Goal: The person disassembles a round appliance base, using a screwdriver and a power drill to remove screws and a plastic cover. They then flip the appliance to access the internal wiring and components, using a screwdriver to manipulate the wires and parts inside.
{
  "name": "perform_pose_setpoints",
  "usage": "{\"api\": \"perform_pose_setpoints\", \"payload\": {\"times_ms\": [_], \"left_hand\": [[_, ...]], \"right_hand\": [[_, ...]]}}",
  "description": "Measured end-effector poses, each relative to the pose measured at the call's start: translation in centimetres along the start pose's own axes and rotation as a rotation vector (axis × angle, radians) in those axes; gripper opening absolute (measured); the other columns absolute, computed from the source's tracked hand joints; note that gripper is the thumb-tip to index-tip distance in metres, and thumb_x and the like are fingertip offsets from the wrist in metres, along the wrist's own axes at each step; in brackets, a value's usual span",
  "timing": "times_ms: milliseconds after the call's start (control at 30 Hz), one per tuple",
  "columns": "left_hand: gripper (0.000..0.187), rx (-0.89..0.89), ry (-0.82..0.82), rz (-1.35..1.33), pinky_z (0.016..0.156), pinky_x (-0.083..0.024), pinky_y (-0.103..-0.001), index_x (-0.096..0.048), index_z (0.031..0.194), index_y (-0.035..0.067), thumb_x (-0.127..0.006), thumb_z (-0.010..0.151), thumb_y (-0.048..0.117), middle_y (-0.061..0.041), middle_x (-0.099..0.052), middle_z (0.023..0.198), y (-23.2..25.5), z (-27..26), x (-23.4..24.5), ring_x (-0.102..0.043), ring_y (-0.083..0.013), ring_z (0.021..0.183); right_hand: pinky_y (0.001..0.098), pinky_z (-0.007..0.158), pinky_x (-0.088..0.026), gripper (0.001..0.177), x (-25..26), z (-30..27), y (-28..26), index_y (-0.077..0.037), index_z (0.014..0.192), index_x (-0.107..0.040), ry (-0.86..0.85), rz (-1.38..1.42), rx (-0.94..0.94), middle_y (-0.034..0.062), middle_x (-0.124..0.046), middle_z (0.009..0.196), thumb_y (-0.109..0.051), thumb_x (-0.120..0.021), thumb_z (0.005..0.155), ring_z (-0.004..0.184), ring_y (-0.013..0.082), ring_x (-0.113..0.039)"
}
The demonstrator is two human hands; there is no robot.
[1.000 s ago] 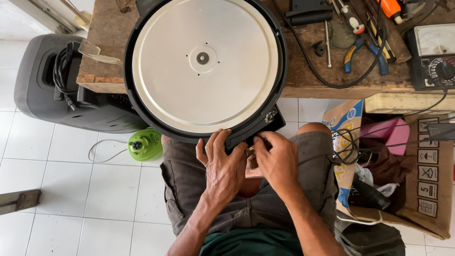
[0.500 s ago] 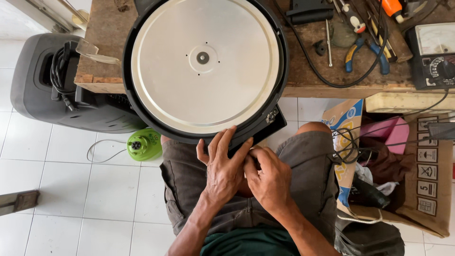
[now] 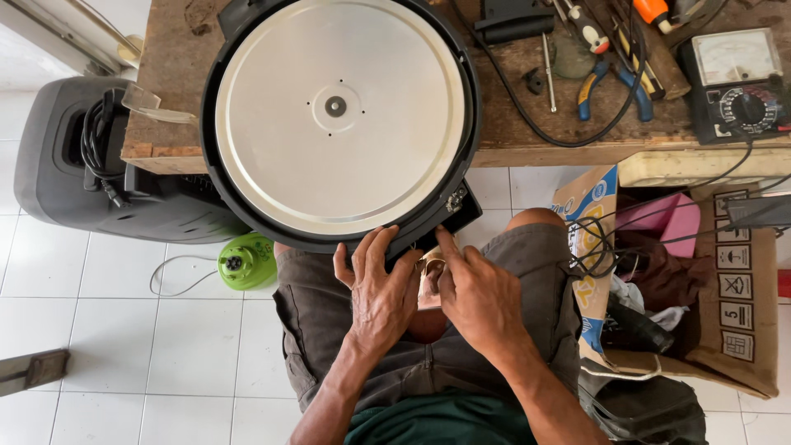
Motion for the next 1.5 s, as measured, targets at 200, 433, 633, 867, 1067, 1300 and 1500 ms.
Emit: {"api": "perform_pose_setpoints", "payload": {"times_ms": [200, 433, 633, 867, 1067, 1300, 1500], "left_hand": [[0.007, 0.024, -0.017, 0.002, 0.124, -0.021, -0.07, -0.076, 0.109, 0.024, -0.071, 0.109, 0.029, -0.012, -0.065, 0.146, 0.4, 0.2, 0.4, -0.059, -0.0373, 0.145], [0.006, 0.019, -0.045, -0.023, 0.124, -0.023, -0.069, -0.077, 0.109, 0.022, -0.074, 0.108, 0.027, -0.012, -0.066, 0.144, 0.7, 0.8, 1.4, -0.061, -0.0381, 0.143], [0.008, 0.041, -0.049, -0.008, 0.123, -0.023, -0.068, -0.077, 0.108, 0.021, -0.079, 0.102, 0.027, -0.012, -0.066, 0.141, 1.3, 1.2, 1.2, -0.061, -0.038, 0.14], [0.02, 0.088, -0.055, -0.021, 0.122, -0.021, -0.071, -0.077, 0.105, 0.017, -0.088, 0.094, 0.03, -0.014, -0.068, 0.134, 2.4, 2.8, 0.3, -0.062, -0.0376, 0.133], [0.038, 0.053, -0.17, 0.007, 0.122, -0.016, -0.074, -0.071, 0.131, 0.014, -0.082, 0.095, 0.021, -0.014, -0.068, 0.132, 3.5, 5.1, -0.2, -0.061, -0.0346, 0.128], [0.057, 0.065, -0.25, 0.002, 0.118, -0.023, -0.072, -0.065, 0.134, 0.008, -0.088, 0.081, 0.01, -0.014, -0.064, 0.113, 3.4, 6.7, -2.5, -0.059, -0.0339, 0.11], [0.042, 0.037, -0.204, -0.074, 0.117, -0.026, -0.068, -0.066, 0.127, 0.011, -0.083, 0.089, 0.015, -0.011, -0.061, 0.112, 3.6, 7.6, -2.7, -0.057, -0.0316, 0.109]], "right_hand": [[0.051, 0.056, -0.063, 0.052, 0.9, 1.0, 0.8, -0.018, 0.146, -0.075, -0.172, 0.369, -0.032, 0.0124, -0.079, 0.088, -0.015, -0.072, 0.095, 0.075, 0.0422, -0.079], [0.0338, 0.068, -0.062, 0.013, -0.2, 0.5, 5.9, -0.014, 0.111, -0.089, 0.2, 0.551, -0.197, 0.0063, -0.077, 0.087, -0.014, -0.084, 0.099, 0.077, 0.0257, -0.08], [0.0339, 0.066, -0.065, 0.021, 0.6, 2.0, 5.6, 0.003, 0.123, -0.083, 0.31, 0.741, -0.221, 0.0124, -0.071, 0.089, 0.004, -0.077, 0.102, 0.071, 0.0203, -0.077], [0.0366, 0.068, -0.059, 0.018, -0.4, 2.4, 4.1, -0.003, 0.117, -0.082, 0.407, 0.496, -0.14, 0.0119, -0.074, 0.092, 0.001, -0.082, 0.1, 0.074, 0.0249, -0.072], [0.0373, 0.068, -0.06, 0.021, -0.4, 2.5, 3.4, -0.002, 0.119, -0.081, 0.421, 0.467, -0.113, 0.0121, -0.077, 0.101, 0.005, -0.08, 0.1, 0.075, 0.0252, -0.073], [0.0351, 0.06, -0.06, 0.02, -1.9, 3.1, 3.2, -0.006, 0.117, -0.081, 0.471, 0.325, -0.046, 0.0076, -0.076, 0.099, 0.0, -0.086, 0.098, 0.068, 0.0234, -0.072], [0.0368, 0.058, -0.056, 0.021, 0.7, 3.7, 2.0, 0.0, 0.114, -0.082, 0.418, 0.544, -0.11, 0.0129, -0.074, 0.092, 0.009, -0.083, 0.096, 0.064, 0.0231, -0.069]]}}
Point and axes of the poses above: each hand's wrist, its own z-axis towards the middle knuckle, its own x-axis out of the back of the hand, y = z × x, the point moved 1 cm from there along z, towards the middle knuckle
